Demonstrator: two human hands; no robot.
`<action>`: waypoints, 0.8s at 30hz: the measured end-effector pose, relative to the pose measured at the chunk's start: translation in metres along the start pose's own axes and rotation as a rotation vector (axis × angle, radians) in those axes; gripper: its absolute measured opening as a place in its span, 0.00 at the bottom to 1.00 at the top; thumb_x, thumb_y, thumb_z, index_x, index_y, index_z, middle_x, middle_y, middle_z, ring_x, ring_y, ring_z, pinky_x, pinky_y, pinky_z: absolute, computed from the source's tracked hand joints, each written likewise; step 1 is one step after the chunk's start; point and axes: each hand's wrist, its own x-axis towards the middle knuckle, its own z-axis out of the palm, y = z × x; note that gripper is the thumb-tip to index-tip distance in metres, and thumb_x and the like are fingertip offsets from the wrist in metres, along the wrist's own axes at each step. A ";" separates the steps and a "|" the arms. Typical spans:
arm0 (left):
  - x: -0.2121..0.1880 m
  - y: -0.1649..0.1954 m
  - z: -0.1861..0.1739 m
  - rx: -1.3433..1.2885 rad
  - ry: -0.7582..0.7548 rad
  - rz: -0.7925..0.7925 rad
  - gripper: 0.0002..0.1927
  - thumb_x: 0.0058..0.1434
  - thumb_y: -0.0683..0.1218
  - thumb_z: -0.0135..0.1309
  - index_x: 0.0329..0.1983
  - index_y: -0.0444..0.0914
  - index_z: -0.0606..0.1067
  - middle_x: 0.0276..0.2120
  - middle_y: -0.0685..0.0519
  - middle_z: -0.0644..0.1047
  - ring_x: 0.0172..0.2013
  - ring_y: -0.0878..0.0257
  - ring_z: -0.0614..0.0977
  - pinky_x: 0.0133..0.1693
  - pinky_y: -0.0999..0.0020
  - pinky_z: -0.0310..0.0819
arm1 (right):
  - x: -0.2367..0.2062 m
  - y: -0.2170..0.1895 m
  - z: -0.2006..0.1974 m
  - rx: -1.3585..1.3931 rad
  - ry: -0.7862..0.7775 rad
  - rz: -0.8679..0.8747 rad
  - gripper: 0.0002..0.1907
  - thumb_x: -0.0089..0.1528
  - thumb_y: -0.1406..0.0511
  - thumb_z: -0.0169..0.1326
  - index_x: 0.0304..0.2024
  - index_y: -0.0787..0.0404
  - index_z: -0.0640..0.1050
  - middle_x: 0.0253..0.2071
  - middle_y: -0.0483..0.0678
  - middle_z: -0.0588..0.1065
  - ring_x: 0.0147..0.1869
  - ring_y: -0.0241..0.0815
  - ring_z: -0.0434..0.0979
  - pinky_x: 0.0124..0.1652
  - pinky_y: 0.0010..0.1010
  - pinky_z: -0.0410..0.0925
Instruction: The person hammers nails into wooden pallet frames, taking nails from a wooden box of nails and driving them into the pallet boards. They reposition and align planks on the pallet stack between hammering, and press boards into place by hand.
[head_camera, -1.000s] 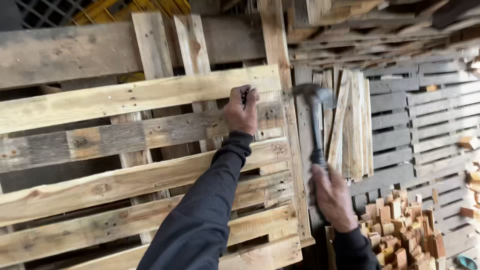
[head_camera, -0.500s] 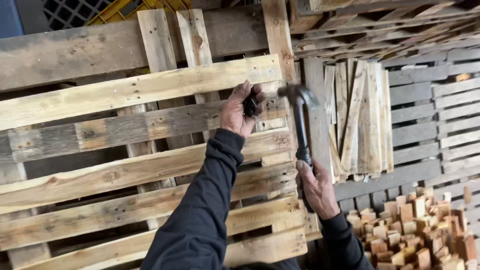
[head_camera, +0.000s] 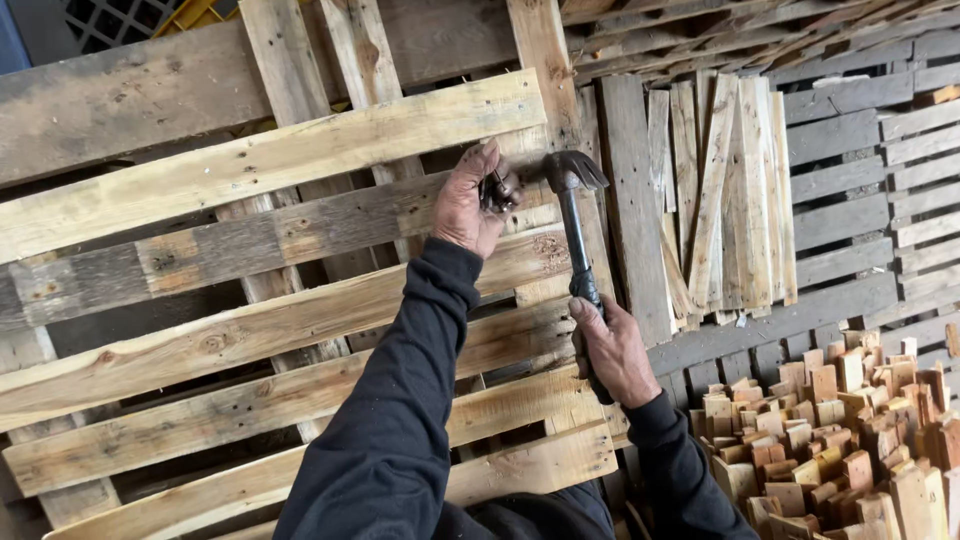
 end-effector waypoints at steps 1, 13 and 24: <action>0.000 0.000 0.000 0.035 -0.003 0.010 0.14 0.61 0.50 0.68 0.32 0.42 0.74 0.25 0.59 0.72 0.26 0.67 0.73 0.30 0.67 0.71 | -0.005 0.004 0.001 0.000 0.021 -0.033 0.27 0.63 0.46 0.52 0.44 0.64 0.72 0.20 0.43 0.67 0.18 0.33 0.67 0.18 0.27 0.66; -0.010 0.024 0.005 0.313 -0.031 -0.065 0.09 0.61 0.46 0.65 0.42 0.40 0.81 0.32 0.53 0.82 0.24 0.71 0.74 0.26 0.74 0.68 | -0.019 0.009 -0.003 -0.003 0.032 -0.037 0.20 0.65 0.51 0.51 0.42 0.62 0.72 0.21 0.42 0.69 0.19 0.34 0.67 0.19 0.29 0.64; 0.012 -0.009 -0.020 0.612 -0.001 0.091 0.09 0.67 0.48 0.62 0.37 0.37 0.81 0.27 0.57 0.76 0.21 0.71 0.69 0.21 0.74 0.65 | -0.009 0.012 -0.004 -0.131 0.044 -0.003 0.18 0.66 0.51 0.51 0.42 0.59 0.74 0.24 0.39 0.68 0.23 0.31 0.65 0.21 0.27 0.63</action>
